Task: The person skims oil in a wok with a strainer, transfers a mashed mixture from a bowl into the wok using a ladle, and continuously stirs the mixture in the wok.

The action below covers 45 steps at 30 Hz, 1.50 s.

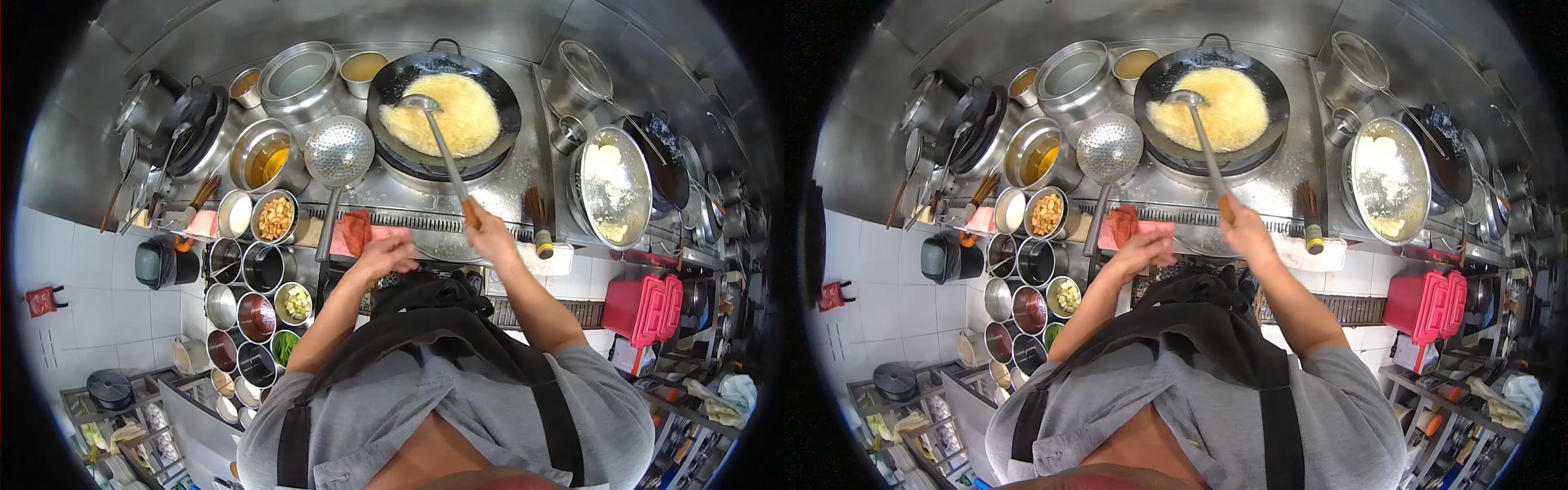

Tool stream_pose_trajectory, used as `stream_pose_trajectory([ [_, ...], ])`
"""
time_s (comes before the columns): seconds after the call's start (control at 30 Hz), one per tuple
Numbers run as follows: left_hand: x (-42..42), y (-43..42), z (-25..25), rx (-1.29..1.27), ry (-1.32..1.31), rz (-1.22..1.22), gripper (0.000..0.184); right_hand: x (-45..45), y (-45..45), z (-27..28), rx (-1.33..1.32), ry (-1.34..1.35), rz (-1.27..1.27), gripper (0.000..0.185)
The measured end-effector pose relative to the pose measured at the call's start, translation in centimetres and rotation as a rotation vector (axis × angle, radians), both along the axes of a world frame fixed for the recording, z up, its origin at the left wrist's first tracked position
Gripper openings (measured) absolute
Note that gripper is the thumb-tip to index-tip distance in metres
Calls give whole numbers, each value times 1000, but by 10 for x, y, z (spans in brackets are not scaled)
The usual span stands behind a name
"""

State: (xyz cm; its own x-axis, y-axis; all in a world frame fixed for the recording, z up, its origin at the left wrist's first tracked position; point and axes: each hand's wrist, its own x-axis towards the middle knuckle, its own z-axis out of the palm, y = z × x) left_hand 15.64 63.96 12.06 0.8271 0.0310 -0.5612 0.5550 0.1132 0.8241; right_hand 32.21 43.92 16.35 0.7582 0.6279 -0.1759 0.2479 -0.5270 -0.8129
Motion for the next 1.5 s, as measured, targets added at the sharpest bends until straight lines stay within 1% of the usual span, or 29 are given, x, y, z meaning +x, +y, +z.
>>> stream_pose_trajectory([
  [0.03,13,-11,13,-141,-52,142,48,-16,2,10,-47,35,21,58],
  [0.07,24,-21,23,-282,-102,284,54,-33,5,23,-3,65,43,56],
  [0.1,35,-31,33,-280,-99,273,54,-47,7,31,43,95,66,54],
  [0.17,49,-43,45,-327,-154,369,55,-60,8,17,157,-205,304,49],
  [0.2,53,-42,32,-234,-127,409,48,-67,6,29,236,-220,346,41],
  [0.23,51,-37,34,-232,-129,397,48,-68,1,42,238,-225,334,41],
  [0.3,32,-18,40,10,2,254,41,-68,-12,58,259,-84,443,35],
  [0.33,23,-13,50,162,34,199,36,-65,-19,43,293,-137,371,32],
  [0.37,11,-5,47,167,38,190,36,-61,-31,31,298,-134,361,32],
  [0.43,-12,11,40,919,-98,-67,34,-52,-58,13,118,-128,129,31],
  [0.47,-21,14,41,923,-99,-70,34,-48,-74,0,93,-142,76,30],
  [0.53,-34,19,46,1122,-94,-90,35,-48,-105,-20,25,-115,-26,29],
  [0.57,-34,22,49,1128,-94,-97,35,-51,-119,-28,-19,-74,-79,28],
  [0.6,-34,24,52,1017,-76,-90,35,-56,-133,-38,-16,-71,-86,28],
  [0.63,-33,24,55,905,-58,-82,35,-62,-146,-50,-133,-48,-127,29],
  [0.67,-30,24,61,907,-59,-87,35,-68,-158,-63,-250,-26,-166,30],
  [0.7,-22,25,68,778,21,-56,34,-74,-166,-75,-247,-26,-171,30],
  [0.73,-15,26,72,647,97,-26,34,-78,-174,-88,-342,14,-174,30],
  [0.77,-8,28,64,649,91,-32,34,-82,-182,-102,-436,53,-178,31],
  [0.83,5,35,40,586,23,-7,32,-88,-200,-134,-496,20,-169,31],
  [0.9,22,32,41,605,17,-13,35,-93,-222,-162,-558,-9,-158,31],
  [0.97,37,32,29,717,-23,11,39,-97,-246,-184,-522,193,-352,28],
  [1.03,54,26,38,776,-21,20,42,-97,-272,-202,-545,228,-385,25],
  [1.13,77,25,34,844,-53,18,30,-91,-304,-213,-633,338,-485,22],
  [1.23,102,28,23,904,-38,34,29,-86,-332,-233,-698,223,-418,22],
  [1.3,115,25,26,1000,-46,33,28,-73,-338,-237,-739,256,-383,22],
  [1.37,129,29,11,1094,-103,54,27,-67,-341,-233,-697,295,-485,21],
  [1.43,139,21,28,1107,-83,91,26,-59,-340,-240,-659,322,-528,22],
  [1.5,149,20,36,1045,-72,139,27,-50,-341,-250,-632,187,-430,23],
])
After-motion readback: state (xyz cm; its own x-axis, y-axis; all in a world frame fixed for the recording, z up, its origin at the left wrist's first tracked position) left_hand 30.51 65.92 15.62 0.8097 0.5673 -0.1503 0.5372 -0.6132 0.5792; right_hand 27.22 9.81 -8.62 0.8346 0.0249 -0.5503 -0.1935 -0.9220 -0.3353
